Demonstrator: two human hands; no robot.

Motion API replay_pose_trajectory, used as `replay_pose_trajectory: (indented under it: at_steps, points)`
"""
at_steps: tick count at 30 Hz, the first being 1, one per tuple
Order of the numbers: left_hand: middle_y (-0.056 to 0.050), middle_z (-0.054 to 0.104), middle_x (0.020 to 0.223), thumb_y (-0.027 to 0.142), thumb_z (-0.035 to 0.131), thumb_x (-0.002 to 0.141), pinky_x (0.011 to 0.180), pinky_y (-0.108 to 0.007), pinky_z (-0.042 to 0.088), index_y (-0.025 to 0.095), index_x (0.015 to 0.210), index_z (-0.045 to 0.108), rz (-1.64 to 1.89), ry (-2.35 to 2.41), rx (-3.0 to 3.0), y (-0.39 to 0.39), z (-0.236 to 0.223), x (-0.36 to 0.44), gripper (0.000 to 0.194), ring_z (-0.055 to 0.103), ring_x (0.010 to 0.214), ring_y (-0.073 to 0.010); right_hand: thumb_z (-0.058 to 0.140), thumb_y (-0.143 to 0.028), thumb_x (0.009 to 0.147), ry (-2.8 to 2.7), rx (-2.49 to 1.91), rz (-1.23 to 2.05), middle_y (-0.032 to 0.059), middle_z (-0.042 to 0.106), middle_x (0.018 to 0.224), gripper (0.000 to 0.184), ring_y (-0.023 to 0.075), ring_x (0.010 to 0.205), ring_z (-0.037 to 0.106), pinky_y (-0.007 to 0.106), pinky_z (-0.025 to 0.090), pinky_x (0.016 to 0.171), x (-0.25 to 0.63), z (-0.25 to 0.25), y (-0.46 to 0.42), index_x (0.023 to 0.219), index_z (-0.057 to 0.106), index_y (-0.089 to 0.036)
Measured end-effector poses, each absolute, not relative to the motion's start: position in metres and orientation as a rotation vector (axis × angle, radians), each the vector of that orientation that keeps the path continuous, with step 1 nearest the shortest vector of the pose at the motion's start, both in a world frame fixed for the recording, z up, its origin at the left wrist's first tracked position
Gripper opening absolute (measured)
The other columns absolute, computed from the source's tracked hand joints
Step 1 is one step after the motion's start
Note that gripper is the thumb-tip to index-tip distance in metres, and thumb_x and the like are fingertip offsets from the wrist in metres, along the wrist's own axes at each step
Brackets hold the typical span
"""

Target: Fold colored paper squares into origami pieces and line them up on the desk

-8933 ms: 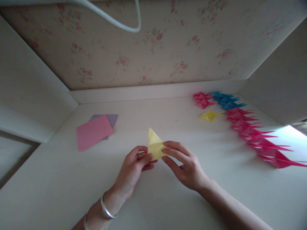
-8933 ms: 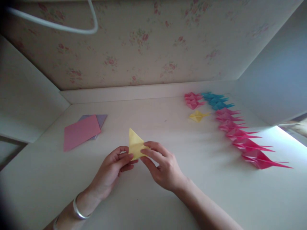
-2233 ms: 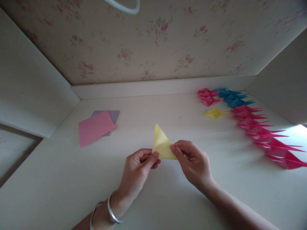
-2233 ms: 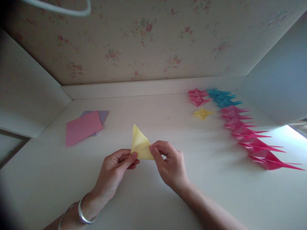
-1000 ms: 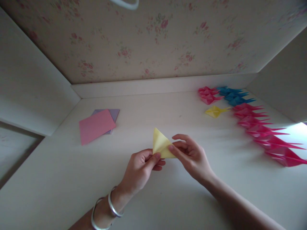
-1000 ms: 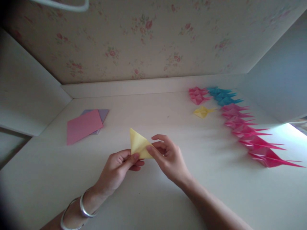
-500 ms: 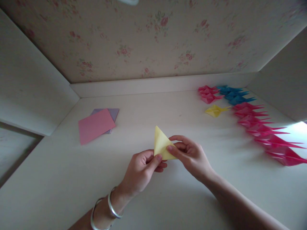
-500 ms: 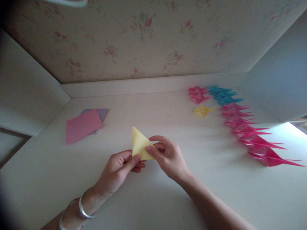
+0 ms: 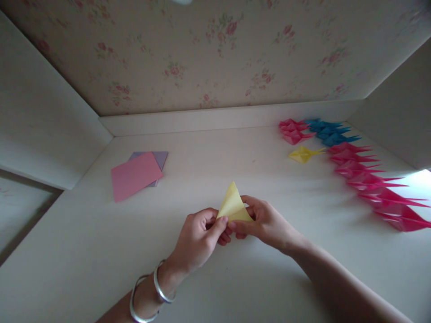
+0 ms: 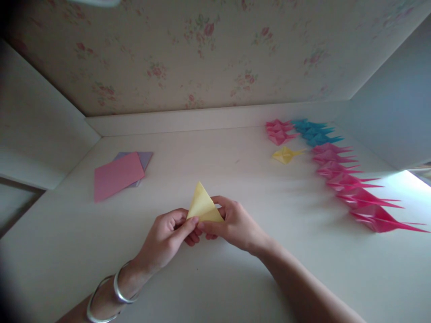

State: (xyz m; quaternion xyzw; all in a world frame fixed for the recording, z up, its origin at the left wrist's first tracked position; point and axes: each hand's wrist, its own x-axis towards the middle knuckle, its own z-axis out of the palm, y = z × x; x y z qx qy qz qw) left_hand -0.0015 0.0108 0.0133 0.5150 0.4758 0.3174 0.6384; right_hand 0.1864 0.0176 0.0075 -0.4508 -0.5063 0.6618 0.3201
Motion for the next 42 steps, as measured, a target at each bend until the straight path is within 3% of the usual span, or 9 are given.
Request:
replay_pose_trajectory:
  at_steps: [16,25,28,32,37,42]
  points:
    - [-0.005,0.071,0.066,0.035,0.068,0.085,0.054,-0.021,0.054,0.012,0.077,0.068,0.848,1.176,1.044,0.019,0.005,-0.004,0.025,0.064,0.056,-0.0127,0.083,-0.037,0.070,-1.116,-1.233,1.795,0.0030,0.073,0.068,0.052,0.0157,0.061,0.070,0.028,0.057,0.060,0.194,0.005,0.025,0.112,0.063,-0.013]
    - [-0.004,0.072,0.069,0.034,0.069,0.085,0.056,-0.021,0.054,0.013,0.075,0.066,1.032,1.249,1.006,0.024,0.008,-0.006,0.024,0.066,0.059,-0.0126,0.082,-0.040,0.073,-0.898,-1.268,1.569,0.0026,0.073,0.070,0.038,0.0147,0.063,0.069,0.027,0.058,0.064,0.201,-0.003,0.032,0.098,0.066,-0.017]
    - [-0.004,0.075,0.076,0.036,0.069,0.086,0.063,-0.022,0.056,0.015,0.087,0.065,1.124,1.247,0.938,0.025,0.006,-0.004,0.021,0.069,0.066,-0.0135,0.068,-0.050,0.084,-0.818,-1.150,1.402,0.0018,0.071,0.076,0.032,0.0137,0.066,0.066,0.027,0.056,0.065,0.189,-0.006,0.026,0.093,0.065,-0.020]
    - [-0.003,0.075,0.078,0.038,0.069,0.086,0.068,-0.023,0.056,0.016,0.088,0.063,1.084,1.141,0.900,0.021,0.004,0.000,0.023,0.069,0.071,-0.0144,0.060,-0.053,0.089,-1.196,-1.058,1.572,0.0076,0.071,0.101,0.036,0.0199,0.091,0.065,0.030,0.054,0.078,0.168,-0.005,0.015,0.098,0.070,-0.019]
    - [-0.001,0.073,0.071,0.040,0.073,0.082,0.061,-0.024,0.056,0.016,0.078,0.063,0.906,1.085,0.919,0.014,0.004,0.005,0.026,0.068,0.063,-0.0147,0.052,-0.052,0.094,-1.481,-1.201,1.531,0.0032,0.072,0.075,0.047,0.0176,0.072,0.063,0.027,0.047,0.068,0.163,-0.003,0.009,0.073,0.074,-0.016]
    - [-0.008,0.077,0.081,0.039,0.072,0.083,0.066,-0.027,0.056,0.014,0.092,0.065,0.852,1.027,0.887,0.013,0.005,0.006,0.028,0.073,0.076,-0.0201,0.058,-0.053,0.089,-1.263,-1.270,1.509,0.0060,0.076,0.076,0.044,0.0208,0.076,0.067,0.031,0.050,0.074,0.175,-0.003,0.012,0.074,0.079,-0.016]
